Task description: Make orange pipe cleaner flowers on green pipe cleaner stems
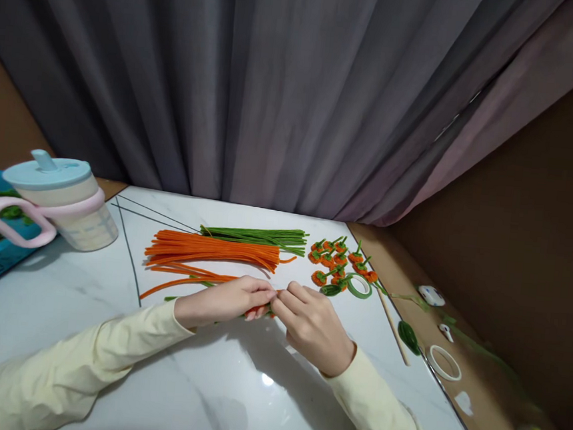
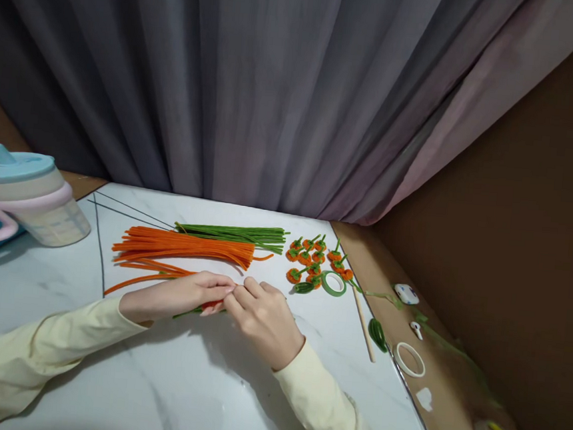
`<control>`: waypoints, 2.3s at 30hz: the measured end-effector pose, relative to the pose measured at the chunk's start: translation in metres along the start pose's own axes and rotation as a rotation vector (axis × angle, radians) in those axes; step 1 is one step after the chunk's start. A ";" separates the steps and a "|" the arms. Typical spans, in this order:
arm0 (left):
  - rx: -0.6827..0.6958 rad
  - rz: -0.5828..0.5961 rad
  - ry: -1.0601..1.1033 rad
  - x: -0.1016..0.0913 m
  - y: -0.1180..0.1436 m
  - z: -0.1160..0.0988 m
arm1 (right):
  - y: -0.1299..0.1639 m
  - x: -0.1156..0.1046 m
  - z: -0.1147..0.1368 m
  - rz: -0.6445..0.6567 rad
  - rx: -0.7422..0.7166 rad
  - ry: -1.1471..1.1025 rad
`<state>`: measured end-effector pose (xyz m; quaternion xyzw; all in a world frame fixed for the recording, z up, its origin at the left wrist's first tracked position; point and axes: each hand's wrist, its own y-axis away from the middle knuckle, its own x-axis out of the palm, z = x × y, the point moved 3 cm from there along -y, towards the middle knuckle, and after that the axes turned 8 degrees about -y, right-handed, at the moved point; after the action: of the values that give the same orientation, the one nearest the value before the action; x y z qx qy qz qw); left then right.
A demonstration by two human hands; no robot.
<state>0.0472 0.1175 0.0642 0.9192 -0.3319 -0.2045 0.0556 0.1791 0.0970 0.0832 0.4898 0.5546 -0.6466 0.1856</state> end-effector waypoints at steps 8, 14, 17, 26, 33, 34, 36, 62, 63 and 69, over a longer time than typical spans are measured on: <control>0.015 0.010 0.032 -0.009 0.003 -0.004 | 0.011 -0.016 -0.024 0.089 0.245 -0.059; 0.003 0.162 0.267 0.011 -0.005 0.005 | 0.028 -0.005 -0.006 0.260 0.371 -0.173; -0.077 0.231 0.319 0.023 -0.007 0.019 | 0.039 0.005 0.011 0.189 0.269 -0.054; -0.018 -0.038 -0.082 0.020 0.021 0.033 | 0.076 0.025 0.003 0.126 0.579 -0.219; -0.095 -0.010 0.100 0.031 0.022 0.047 | 0.076 0.025 0.009 0.088 0.575 -0.145; -0.096 0.003 0.190 0.032 0.021 0.051 | 0.078 0.023 0.006 0.068 0.595 -0.143; -0.084 0.021 0.350 0.030 0.020 0.058 | 0.085 0.018 -0.003 0.031 0.652 -0.130; 0.037 0.153 -0.122 0.015 0.026 0.020 | 0.062 0.024 0.030 -0.031 0.460 -0.371; 0.058 0.123 -0.216 0.017 0.027 0.018 | 0.062 0.025 0.033 -0.016 0.435 -0.347; 0.142 -0.071 -0.500 0.036 0.027 0.026 | 0.061 0.030 0.044 0.018 0.376 -0.271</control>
<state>0.0455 0.0742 0.0344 0.8527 -0.3165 -0.4034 -0.0999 0.1952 0.0471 0.0213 0.4293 0.3901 -0.7967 0.1698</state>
